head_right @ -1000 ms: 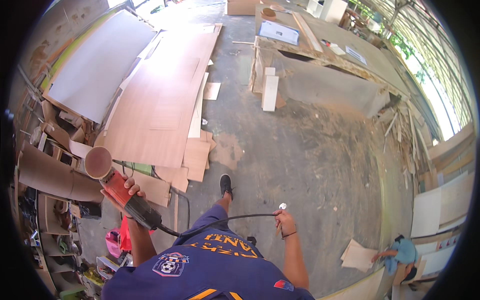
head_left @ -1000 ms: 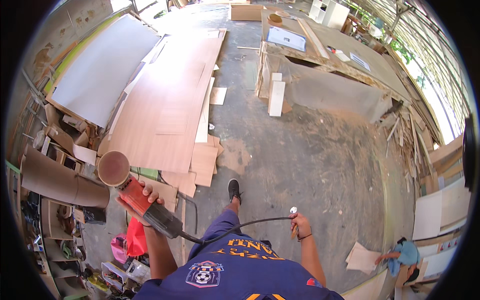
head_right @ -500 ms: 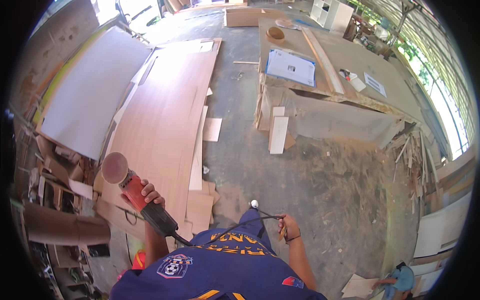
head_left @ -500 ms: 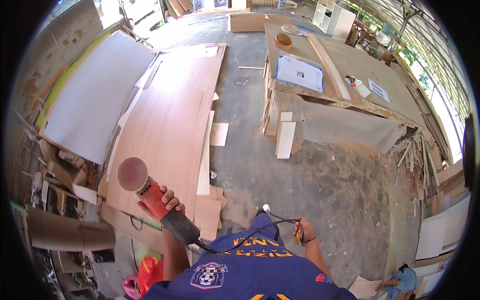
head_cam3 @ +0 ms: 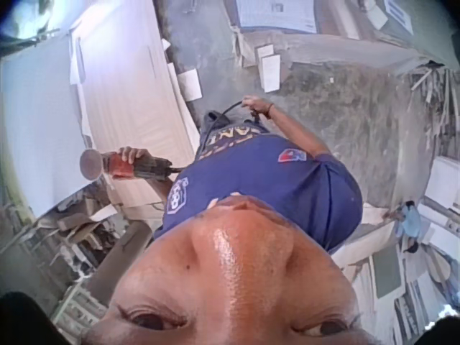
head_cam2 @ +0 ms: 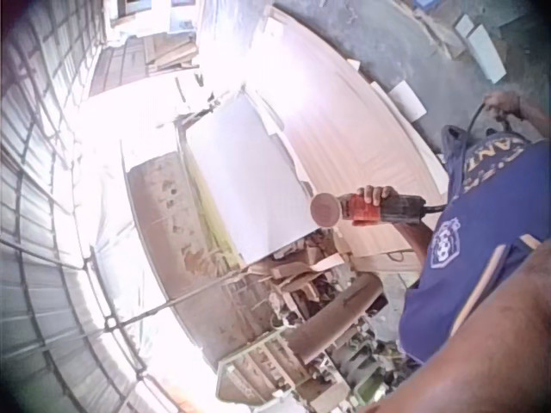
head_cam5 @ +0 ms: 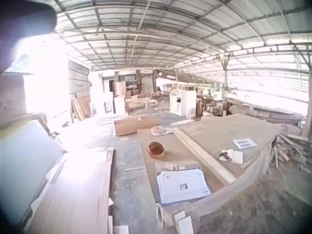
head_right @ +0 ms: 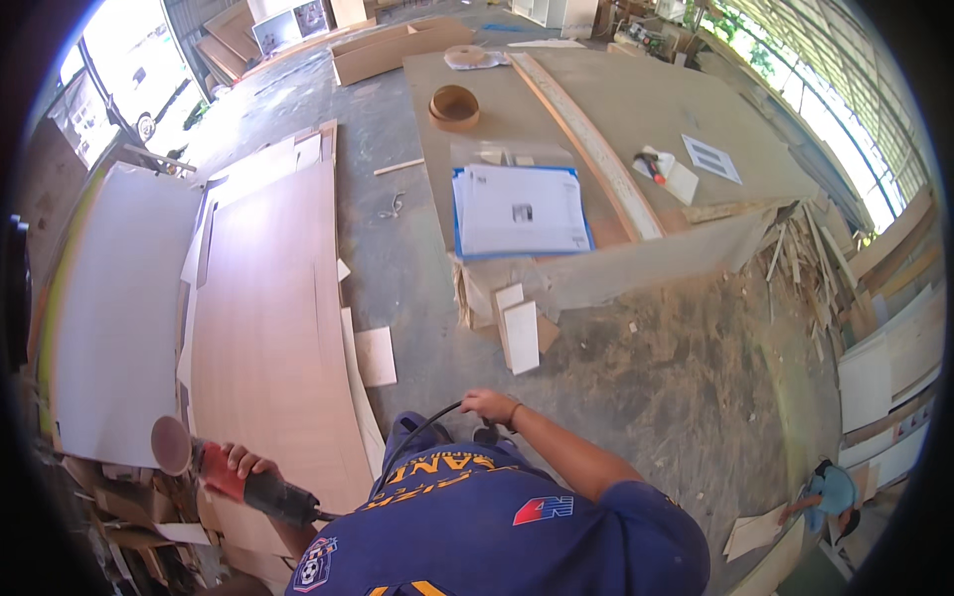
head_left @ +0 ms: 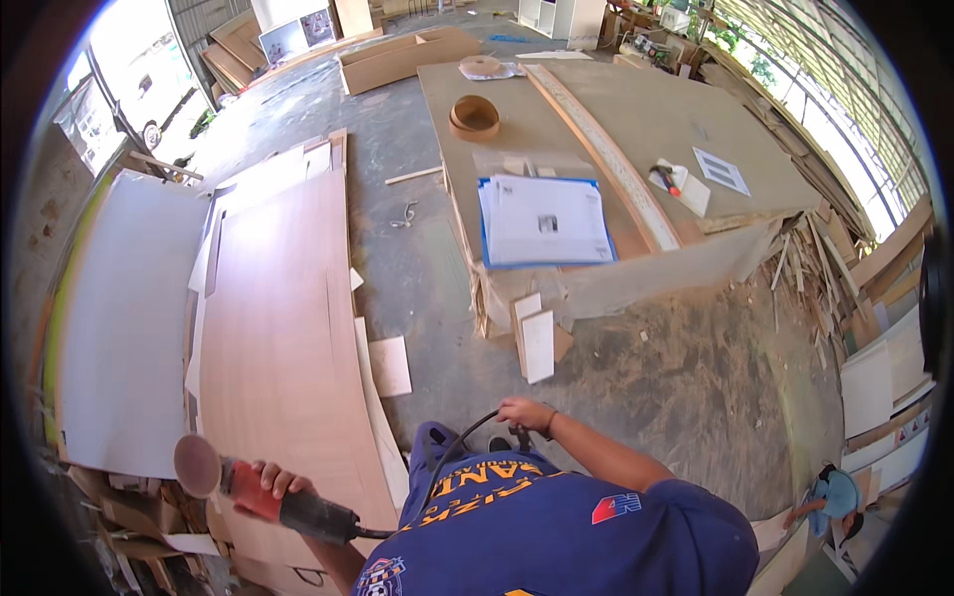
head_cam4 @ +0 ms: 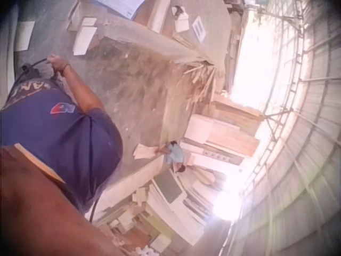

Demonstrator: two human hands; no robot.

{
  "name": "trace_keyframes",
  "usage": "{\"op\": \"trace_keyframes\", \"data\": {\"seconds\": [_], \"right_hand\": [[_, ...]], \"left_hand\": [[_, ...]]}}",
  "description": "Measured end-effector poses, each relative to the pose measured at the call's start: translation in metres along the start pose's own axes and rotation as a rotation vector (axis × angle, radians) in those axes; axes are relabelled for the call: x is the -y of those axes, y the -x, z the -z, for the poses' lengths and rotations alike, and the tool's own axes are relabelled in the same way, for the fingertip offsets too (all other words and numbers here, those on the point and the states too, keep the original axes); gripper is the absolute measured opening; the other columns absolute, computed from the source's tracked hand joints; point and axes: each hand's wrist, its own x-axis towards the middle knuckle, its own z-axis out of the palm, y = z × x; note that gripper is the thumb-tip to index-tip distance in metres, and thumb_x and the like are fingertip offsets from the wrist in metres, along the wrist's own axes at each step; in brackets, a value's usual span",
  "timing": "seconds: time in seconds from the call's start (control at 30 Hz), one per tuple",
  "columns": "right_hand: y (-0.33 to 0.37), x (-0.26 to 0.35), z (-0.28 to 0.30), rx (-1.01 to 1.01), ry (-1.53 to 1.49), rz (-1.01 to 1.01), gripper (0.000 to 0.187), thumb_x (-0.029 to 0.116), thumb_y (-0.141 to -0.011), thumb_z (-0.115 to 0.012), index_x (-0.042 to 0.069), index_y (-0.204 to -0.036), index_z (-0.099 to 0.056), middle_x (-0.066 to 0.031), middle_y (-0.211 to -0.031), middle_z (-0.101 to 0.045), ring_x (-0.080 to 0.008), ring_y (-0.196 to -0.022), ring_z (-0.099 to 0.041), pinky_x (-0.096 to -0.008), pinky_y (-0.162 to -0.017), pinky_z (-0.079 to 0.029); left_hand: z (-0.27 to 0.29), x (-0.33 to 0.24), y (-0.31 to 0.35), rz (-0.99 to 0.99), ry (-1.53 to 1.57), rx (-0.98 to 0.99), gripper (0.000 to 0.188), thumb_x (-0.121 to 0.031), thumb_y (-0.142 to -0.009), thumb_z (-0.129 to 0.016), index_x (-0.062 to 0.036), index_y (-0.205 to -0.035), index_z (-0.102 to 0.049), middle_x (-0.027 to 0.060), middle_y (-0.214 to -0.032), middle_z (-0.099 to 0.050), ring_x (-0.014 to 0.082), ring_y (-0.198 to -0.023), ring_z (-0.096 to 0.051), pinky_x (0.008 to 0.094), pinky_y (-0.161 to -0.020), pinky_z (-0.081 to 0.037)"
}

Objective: The person organizes various power tools and hardware within a large container and smaller sorting trays, picking up and placing sanders, drills, and screws. The person then picks up a long white piece of trim and carries a sander across the workshop.

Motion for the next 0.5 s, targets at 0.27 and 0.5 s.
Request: {"op": "trace_keyframes", "data": {"seconds": [0.27, 0.5], "right_hand": [[-0.236, 0.091, 0.035, 0.272, -0.277, -0.383, 0.023, 0.028, -0.075, -0.060, 0.011, -0.091, -0.057, 0.0013, -0.070, -0.046, -0.0090, -0.064, -0.043, -0.0247, -0.049, -0.037], [-0.393, 0.142, 0.093, 0.252, -0.211, -0.270, 0.024, 0.019, -0.078, -0.060, 0.006, -0.099, -0.059, 0.0005, -0.094, -0.059, -0.0072, -0.074, -0.050, -0.0227, -0.062, -0.042]], "left_hand": [[0.120, -0.051, -0.151, -0.142, 0.053, -0.056, 0.065, -0.046, -0.077, -0.066, -0.0037, -0.119, -0.041, 0.0054, -0.096, -0.051, 0.0174, -0.085, -0.055, 0.0385, -0.082, -0.043], [0.195, -0.066, -0.346, -0.060, 0.104, -0.073, 0.067, -0.051, -0.078, -0.062, -0.0030, -0.120, -0.039, 0.0073, -0.098, -0.052, 0.0192, -0.087, -0.055, 0.0406, -0.084, -0.042]]}}
